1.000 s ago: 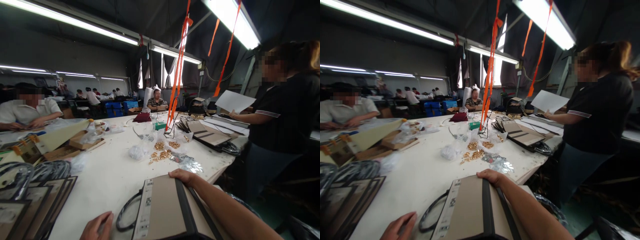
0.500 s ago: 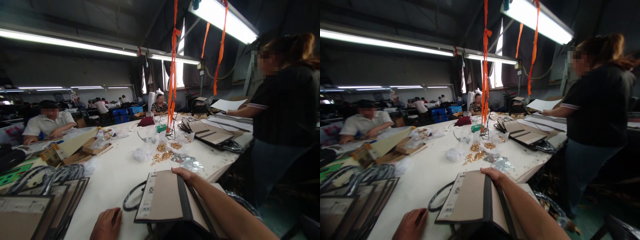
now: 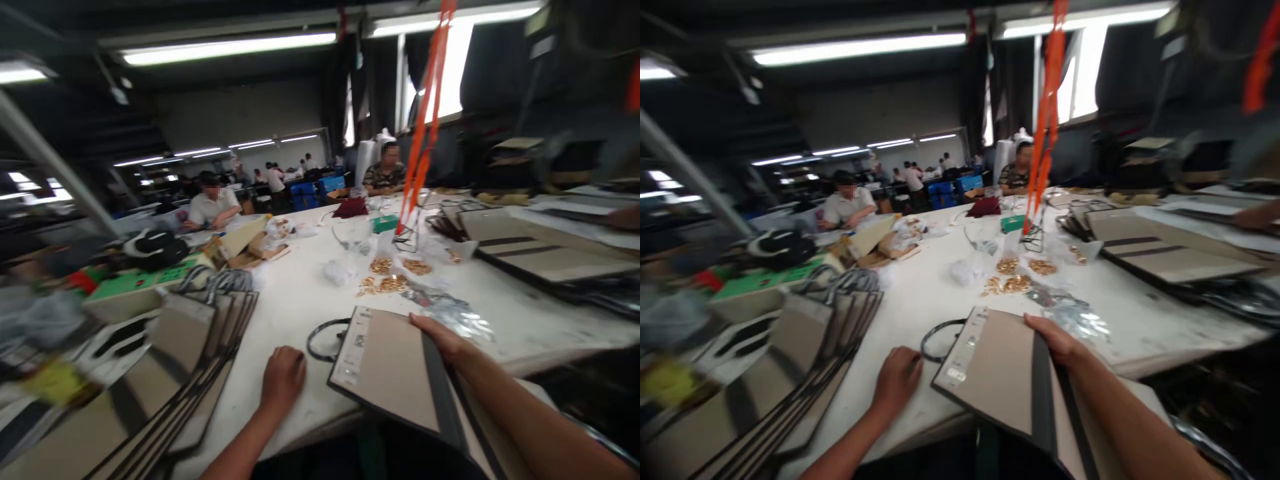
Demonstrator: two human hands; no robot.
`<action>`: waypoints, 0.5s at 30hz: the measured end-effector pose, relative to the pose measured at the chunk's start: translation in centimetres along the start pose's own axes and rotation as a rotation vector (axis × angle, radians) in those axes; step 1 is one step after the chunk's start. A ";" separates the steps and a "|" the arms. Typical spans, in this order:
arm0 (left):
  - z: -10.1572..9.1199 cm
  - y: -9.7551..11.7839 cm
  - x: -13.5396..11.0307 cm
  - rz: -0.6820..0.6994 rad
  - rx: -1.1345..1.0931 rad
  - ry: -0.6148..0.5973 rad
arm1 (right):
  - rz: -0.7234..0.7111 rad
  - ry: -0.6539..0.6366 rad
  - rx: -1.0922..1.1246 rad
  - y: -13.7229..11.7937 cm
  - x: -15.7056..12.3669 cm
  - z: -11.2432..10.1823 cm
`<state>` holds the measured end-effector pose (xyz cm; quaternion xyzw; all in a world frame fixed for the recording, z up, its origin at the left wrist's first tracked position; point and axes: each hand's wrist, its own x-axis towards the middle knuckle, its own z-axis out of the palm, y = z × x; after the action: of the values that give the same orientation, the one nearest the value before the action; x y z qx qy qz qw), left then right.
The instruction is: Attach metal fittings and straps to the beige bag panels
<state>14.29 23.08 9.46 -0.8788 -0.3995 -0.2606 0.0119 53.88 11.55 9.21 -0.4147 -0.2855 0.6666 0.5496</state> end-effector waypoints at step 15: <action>0.6 -1.0 -1.4 -0.135 -0.098 -0.041 | 0.166 0.327 -0.052 -4.2 2.1 4.1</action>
<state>13.09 22.95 8.13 -0.8547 -0.4447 -0.2618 -0.0570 52.29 14.90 14.29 -0.5537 -0.1741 0.6259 0.5209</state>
